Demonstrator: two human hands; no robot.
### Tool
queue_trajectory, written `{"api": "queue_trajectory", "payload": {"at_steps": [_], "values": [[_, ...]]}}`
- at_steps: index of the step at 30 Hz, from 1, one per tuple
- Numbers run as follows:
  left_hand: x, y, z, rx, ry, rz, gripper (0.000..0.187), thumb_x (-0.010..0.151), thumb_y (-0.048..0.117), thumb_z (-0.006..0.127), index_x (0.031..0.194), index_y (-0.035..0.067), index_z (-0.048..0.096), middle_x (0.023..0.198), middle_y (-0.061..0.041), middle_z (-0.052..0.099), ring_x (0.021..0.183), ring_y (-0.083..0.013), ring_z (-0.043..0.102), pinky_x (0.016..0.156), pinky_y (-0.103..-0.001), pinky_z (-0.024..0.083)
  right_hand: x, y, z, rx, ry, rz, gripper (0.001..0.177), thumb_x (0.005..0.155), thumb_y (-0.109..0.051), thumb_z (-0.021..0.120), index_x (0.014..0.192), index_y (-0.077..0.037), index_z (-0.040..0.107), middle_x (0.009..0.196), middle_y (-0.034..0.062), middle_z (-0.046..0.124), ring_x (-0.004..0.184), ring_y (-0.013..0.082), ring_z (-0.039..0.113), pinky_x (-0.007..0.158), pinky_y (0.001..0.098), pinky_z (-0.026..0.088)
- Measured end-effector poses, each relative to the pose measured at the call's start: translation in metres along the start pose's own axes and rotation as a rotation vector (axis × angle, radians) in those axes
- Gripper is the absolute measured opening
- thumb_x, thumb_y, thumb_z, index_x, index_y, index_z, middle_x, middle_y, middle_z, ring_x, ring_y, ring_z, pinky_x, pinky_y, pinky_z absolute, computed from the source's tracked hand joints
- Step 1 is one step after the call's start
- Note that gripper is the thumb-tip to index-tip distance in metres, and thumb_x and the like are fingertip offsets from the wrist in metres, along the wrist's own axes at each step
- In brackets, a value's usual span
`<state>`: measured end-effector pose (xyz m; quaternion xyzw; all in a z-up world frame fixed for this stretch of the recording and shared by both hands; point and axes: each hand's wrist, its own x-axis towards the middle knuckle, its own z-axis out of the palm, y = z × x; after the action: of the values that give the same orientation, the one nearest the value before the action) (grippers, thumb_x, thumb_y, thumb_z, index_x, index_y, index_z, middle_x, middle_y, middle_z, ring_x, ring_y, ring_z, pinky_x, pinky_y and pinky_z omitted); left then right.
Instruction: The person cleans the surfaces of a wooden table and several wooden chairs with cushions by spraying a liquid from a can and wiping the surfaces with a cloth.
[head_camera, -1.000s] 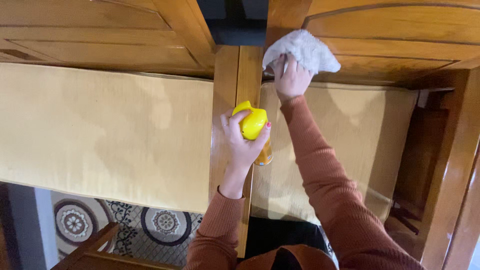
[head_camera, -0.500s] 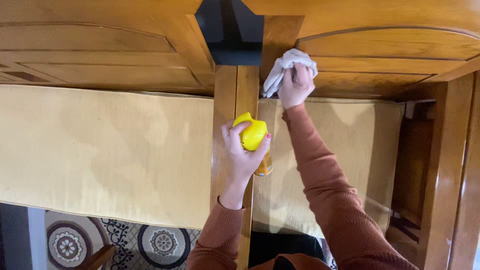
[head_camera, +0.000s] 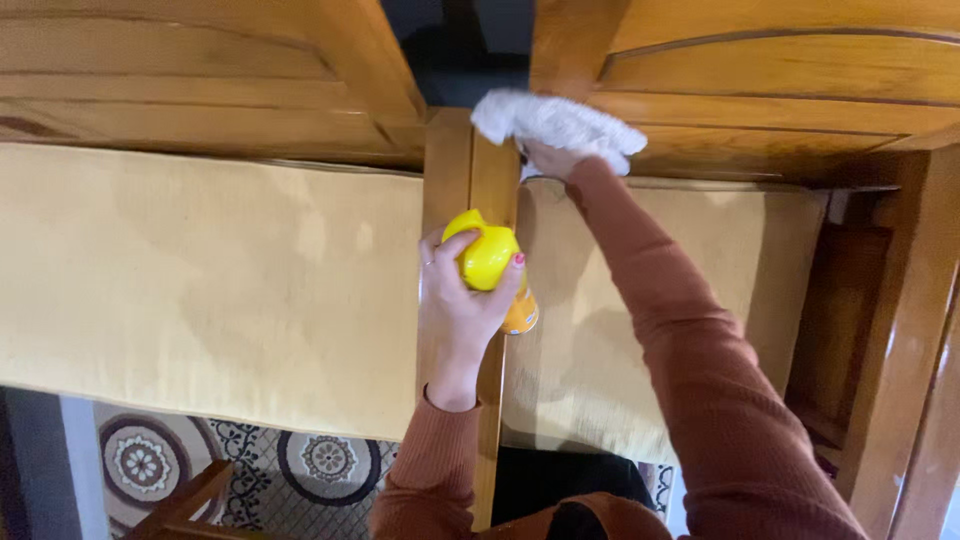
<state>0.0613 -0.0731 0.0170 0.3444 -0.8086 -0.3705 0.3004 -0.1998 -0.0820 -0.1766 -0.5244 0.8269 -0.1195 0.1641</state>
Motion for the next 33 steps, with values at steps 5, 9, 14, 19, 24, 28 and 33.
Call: {"api": "queue_trajectory", "payload": {"at_steps": [5,9,14,19,24,28,33], "values": [[-0.012,-0.013,0.024,-0.083,0.04,0.018,0.056,0.085,0.022,0.089,0.126,0.011,0.053,0.128,-0.018,0.053,0.117,-0.0348,0.06,0.099,-0.044,0.056,-0.037,0.049,0.065,-0.011,-0.241,0.032,0.04,0.103,-0.023,0.057,0.142,-0.016,0.063,0.132,0.0169,0.063,0.12,0.037,0.058,0.103,0.0493,0.044],[-0.012,-0.011,0.059,-0.191,0.06,0.031,0.056,0.083,0.017,0.088,0.126,0.009,0.053,0.127,-0.017,0.052,0.119,-0.0334,0.057,0.103,-0.044,0.051,-0.068,0.099,0.075,-0.066,-0.279,0.077,0.039,0.104,-0.025,0.057,0.142,-0.016,0.064,0.136,0.0177,0.061,0.123,0.0379,0.056,0.105,0.0495,0.041],[-0.016,0.005,0.09,-0.204,0.014,0.1,0.053,0.082,0.015,0.087,0.124,0.009,0.054,0.128,-0.017,0.054,0.12,-0.0331,0.054,0.104,-0.044,0.05,-0.118,0.145,0.146,-0.099,-0.066,0.141,0.039,0.105,-0.027,0.057,0.142,-0.017,0.065,0.14,0.0187,0.059,0.128,0.039,0.053,0.108,0.0499,0.038],[-0.019,0.025,0.109,-0.211,-0.057,0.103,0.053,0.085,0.016,0.086,0.126,0.007,0.054,0.129,-0.019,0.054,0.12,-0.0334,0.056,0.106,-0.044,0.05,-0.186,0.219,0.17,-0.079,0.374,0.223,0.039,0.106,-0.03,0.058,0.142,-0.017,0.066,0.144,0.0197,0.057,0.132,0.0401,0.049,0.11,0.0502,0.035],[-0.024,0.034,0.133,-0.194,-0.073,0.118,0.054,0.084,0.016,0.087,0.125,0.007,0.054,0.127,-0.019,0.053,0.118,-0.0338,0.055,0.104,-0.044,0.05,-0.276,0.315,0.117,0.146,0.245,0.881,0.033,0.11,-0.021,0.047,0.135,-0.01,0.066,0.129,0.0259,0.066,0.123,0.0454,0.059,0.108,0.0552,0.044],[-0.025,0.04,0.148,-0.236,-0.116,0.142,0.053,0.085,0.017,0.087,0.125,0.008,0.054,0.128,-0.018,0.055,0.12,-0.0329,0.056,0.105,-0.043,0.051,-0.295,0.362,0.099,-0.413,0.637,0.492,0.019,0.101,-0.014,0.058,0.111,0.0,0.065,0.126,0.0293,0.065,0.118,0.0512,0.061,0.109,0.0579,0.046],[-0.023,0.043,0.153,-0.238,-0.103,0.137,0.052,0.084,0.016,0.087,0.124,0.007,0.055,0.127,-0.019,0.055,0.119,-0.0333,0.055,0.103,-0.044,0.051,-0.252,0.31,0.148,-0.111,0.676,0.533,0.025,0.098,-0.012,0.058,0.113,0.008,0.065,0.136,0.0369,0.056,0.128,0.0521,0.049,0.111,0.0608,0.035]]}}
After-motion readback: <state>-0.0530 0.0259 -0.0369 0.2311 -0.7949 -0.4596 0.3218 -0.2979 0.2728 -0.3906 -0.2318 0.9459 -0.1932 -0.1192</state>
